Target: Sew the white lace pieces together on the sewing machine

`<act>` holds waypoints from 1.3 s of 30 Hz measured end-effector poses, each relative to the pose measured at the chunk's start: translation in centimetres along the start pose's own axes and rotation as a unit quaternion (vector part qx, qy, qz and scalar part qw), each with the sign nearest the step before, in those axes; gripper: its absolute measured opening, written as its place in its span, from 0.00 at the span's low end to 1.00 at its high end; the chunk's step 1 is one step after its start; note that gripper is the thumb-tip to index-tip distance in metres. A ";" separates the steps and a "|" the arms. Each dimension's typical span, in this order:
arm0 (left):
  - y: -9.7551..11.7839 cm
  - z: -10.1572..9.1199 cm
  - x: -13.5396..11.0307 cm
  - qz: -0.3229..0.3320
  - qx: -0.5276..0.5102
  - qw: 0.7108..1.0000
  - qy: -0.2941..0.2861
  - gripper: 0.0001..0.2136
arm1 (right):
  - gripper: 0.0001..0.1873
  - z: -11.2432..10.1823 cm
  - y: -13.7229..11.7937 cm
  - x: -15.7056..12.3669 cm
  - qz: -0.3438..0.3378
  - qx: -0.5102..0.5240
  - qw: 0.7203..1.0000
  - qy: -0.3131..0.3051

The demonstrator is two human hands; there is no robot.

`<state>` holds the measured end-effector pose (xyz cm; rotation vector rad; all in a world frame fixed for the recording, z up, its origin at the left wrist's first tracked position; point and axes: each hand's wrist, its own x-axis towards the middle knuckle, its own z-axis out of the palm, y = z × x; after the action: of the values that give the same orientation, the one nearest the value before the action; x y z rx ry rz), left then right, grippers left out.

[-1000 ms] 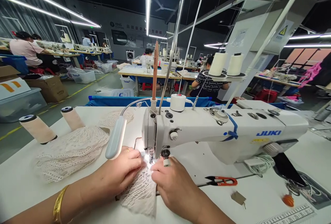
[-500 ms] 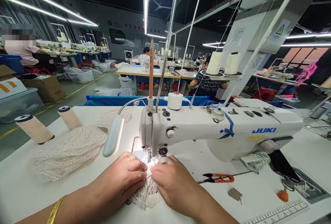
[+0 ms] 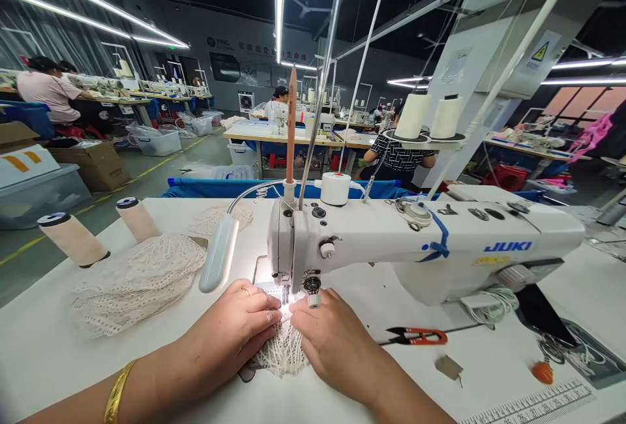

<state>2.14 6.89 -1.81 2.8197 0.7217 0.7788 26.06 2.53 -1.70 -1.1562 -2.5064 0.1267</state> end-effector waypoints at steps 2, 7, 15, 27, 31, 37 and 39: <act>-0.2 0.0 0.1 -0.005 0.034 0.999 -0.011 0.14 | 0.23 0.2 0.2 -0.1 0.011 -0.008 1.000 0.009; 0.4 -0.4 0.0 0.028 0.009 0.999 0.015 0.14 | 0.21 0.0 0.2 -0.2 0.003 -0.017 1.000 0.020; 2.2 -1.1 -0.6 0.074 -0.036 0.996 -0.015 0.10 | 0.12 -0.7 -0.4 -0.4 -0.070 0.056 0.996 -0.024; 0.8 -0.4 -0.5 0.057 0.000 0.998 -0.018 0.12 | 0.12 0.3 -0.3 -0.2 -0.032 0.002 0.999 -0.006; 0.1 -0.3 -0.3 0.048 0.002 0.999 -0.016 0.13 | 0.14 0.7 -0.3 0.1 -0.016 -0.014 1.000 0.009; -0.6 0.1 0.1 0.046 0.028 0.999 0.002 0.16 | 0.21 1.4 0.1 0.4 0.017 -0.030 0.999 0.040; -0.9 0.2 0.2 0.042 0.037 0.998 0.003 0.16 | 0.21 1.6 0.2 0.5 0.034 -0.032 0.998 0.044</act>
<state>2.02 7.75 -2.08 2.9319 0.6483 0.7888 25.34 3.12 -3.05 -1.2439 -2.4109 0.0137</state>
